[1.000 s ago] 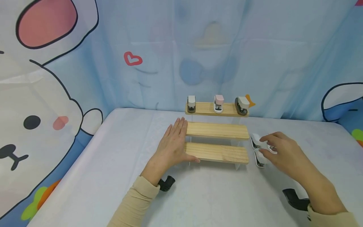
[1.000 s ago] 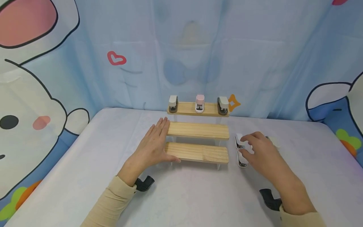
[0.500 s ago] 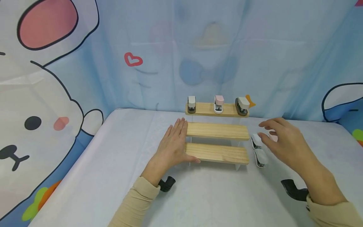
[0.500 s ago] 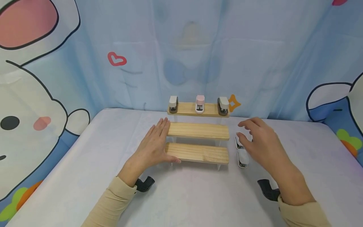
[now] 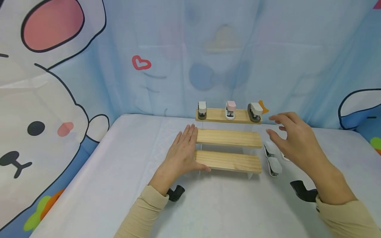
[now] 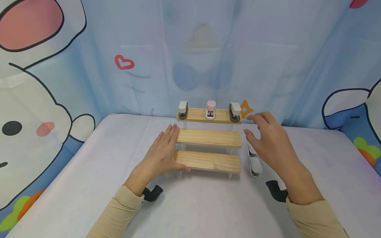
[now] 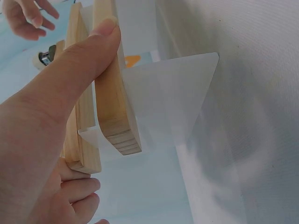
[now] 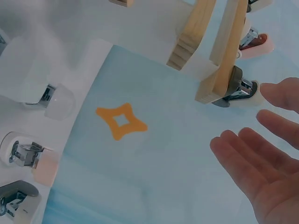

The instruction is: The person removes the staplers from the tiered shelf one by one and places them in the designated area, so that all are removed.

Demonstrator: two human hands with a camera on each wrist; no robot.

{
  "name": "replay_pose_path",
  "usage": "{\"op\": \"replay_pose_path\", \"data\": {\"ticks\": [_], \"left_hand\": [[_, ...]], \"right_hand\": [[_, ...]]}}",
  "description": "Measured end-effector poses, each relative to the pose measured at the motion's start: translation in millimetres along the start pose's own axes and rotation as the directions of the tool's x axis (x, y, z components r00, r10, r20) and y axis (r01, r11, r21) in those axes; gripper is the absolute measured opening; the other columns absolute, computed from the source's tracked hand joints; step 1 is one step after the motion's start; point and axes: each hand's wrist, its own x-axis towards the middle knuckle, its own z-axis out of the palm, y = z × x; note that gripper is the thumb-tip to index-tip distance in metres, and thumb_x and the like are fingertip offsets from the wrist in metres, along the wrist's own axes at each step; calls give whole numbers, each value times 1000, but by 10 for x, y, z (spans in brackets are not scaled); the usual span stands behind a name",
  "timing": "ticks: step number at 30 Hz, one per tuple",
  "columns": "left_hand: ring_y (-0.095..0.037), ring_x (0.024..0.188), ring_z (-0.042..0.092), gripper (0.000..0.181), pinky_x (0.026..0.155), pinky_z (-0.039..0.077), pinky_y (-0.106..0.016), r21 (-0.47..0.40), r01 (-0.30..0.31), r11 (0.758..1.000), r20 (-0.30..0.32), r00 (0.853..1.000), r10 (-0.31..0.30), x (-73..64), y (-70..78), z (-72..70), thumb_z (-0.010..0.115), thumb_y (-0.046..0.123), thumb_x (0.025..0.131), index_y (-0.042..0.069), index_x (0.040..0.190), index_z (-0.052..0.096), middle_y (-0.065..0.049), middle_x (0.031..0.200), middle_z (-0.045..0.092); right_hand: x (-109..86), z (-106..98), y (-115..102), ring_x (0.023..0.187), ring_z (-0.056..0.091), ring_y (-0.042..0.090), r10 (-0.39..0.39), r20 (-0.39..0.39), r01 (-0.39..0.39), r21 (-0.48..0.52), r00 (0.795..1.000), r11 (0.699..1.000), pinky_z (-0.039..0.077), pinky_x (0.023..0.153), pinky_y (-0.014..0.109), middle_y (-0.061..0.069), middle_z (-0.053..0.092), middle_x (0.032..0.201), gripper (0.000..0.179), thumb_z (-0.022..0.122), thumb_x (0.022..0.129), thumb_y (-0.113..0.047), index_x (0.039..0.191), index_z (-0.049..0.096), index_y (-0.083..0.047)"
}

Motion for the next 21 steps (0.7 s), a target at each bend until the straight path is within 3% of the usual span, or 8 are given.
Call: {"op": "replay_pose_path", "data": {"ticks": [7,12,21], "left_hand": [[-26,156,8,142,127,13,-43,-8,-4,1000,-3,1000,4,2,-7,-3,78,76,60,2,159,8,-14,167,8],[-26,156,7,142,127,13,-43,-7,-1,1000,3,1000,1,4,-4,-6,77,76,61,2,159,7,-13,168,7],[-26,156,7,142,127,13,-43,-7,0,1000,9,1000,0,9,-8,-1,77,76,61,3,159,6,-13,168,8]], "right_hand": [[135,39,-73,98,59,42,-18,-9,18,-17,1000,1000,53,74,57,26,52,130,51,76,82,0,129,57,5],[225,66,-109,109,55,45,-55,-16,55,-1,998,998,51,79,60,27,49,136,56,76,82,1,134,54,5],[391,141,-139,113,55,48,-40,76,40,-7,996,999,52,84,60,29,41,145,54,73,86,-2,135,51,5]]}}
